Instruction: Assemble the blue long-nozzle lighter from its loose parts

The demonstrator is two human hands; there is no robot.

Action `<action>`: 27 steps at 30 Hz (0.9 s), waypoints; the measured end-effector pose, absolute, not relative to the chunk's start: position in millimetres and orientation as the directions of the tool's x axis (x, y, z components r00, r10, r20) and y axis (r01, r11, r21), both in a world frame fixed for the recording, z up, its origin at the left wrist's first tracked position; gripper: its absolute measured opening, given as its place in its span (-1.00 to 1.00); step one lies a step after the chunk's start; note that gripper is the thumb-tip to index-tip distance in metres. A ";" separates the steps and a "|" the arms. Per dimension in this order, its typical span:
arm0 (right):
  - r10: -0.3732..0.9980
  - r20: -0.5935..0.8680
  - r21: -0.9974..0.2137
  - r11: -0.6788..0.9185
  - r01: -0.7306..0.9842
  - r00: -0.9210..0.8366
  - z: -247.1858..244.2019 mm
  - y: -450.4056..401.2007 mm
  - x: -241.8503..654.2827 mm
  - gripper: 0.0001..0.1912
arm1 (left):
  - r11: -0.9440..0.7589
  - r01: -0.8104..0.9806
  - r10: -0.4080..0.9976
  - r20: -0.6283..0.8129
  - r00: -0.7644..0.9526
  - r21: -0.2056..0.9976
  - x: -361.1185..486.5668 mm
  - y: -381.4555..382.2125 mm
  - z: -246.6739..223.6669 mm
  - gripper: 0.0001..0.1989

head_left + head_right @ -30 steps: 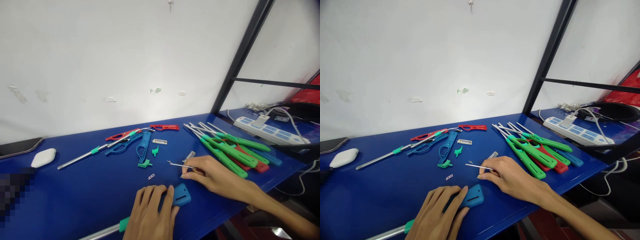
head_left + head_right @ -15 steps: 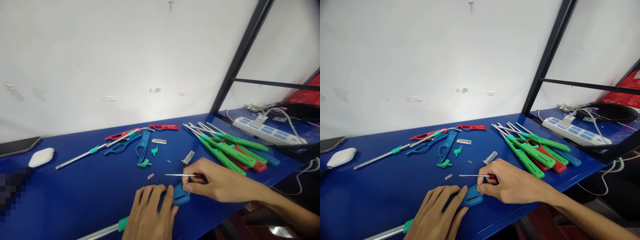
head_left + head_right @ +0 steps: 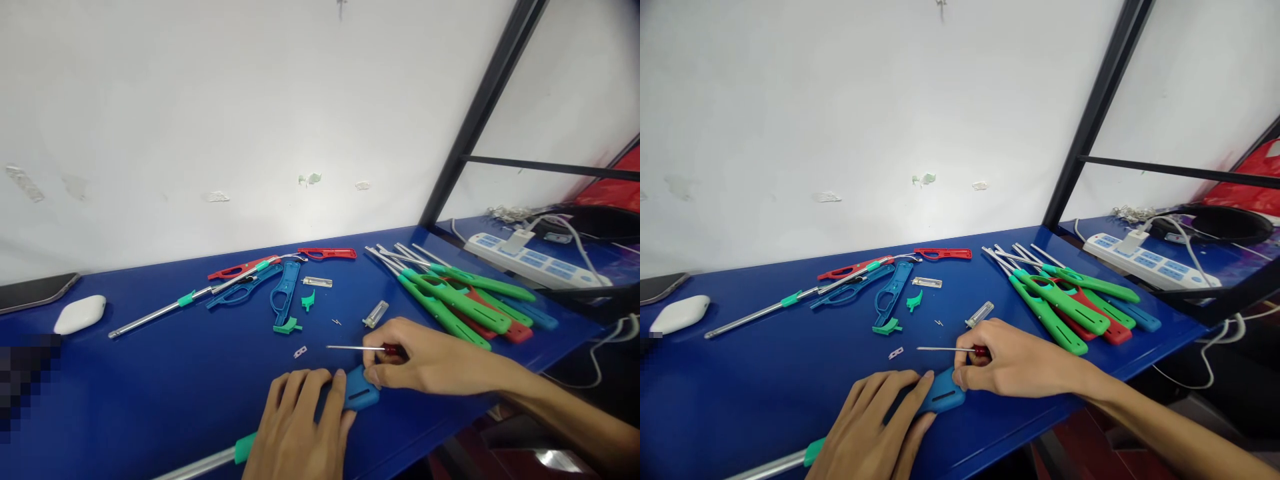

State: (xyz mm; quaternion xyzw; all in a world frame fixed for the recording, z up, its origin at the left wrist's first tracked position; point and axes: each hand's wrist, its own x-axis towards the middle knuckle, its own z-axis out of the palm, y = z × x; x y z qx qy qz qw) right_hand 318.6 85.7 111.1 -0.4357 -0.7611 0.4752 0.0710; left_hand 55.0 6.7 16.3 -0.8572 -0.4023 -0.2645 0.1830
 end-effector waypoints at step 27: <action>0.776 -0.263 -0.808 0.148 0.571 -0.574 100.1 81.5 327.1 -0.49 | -0.616 0.782 0.583 0.609 0.538 -0.101 53.0 6.6 16.7 -0.59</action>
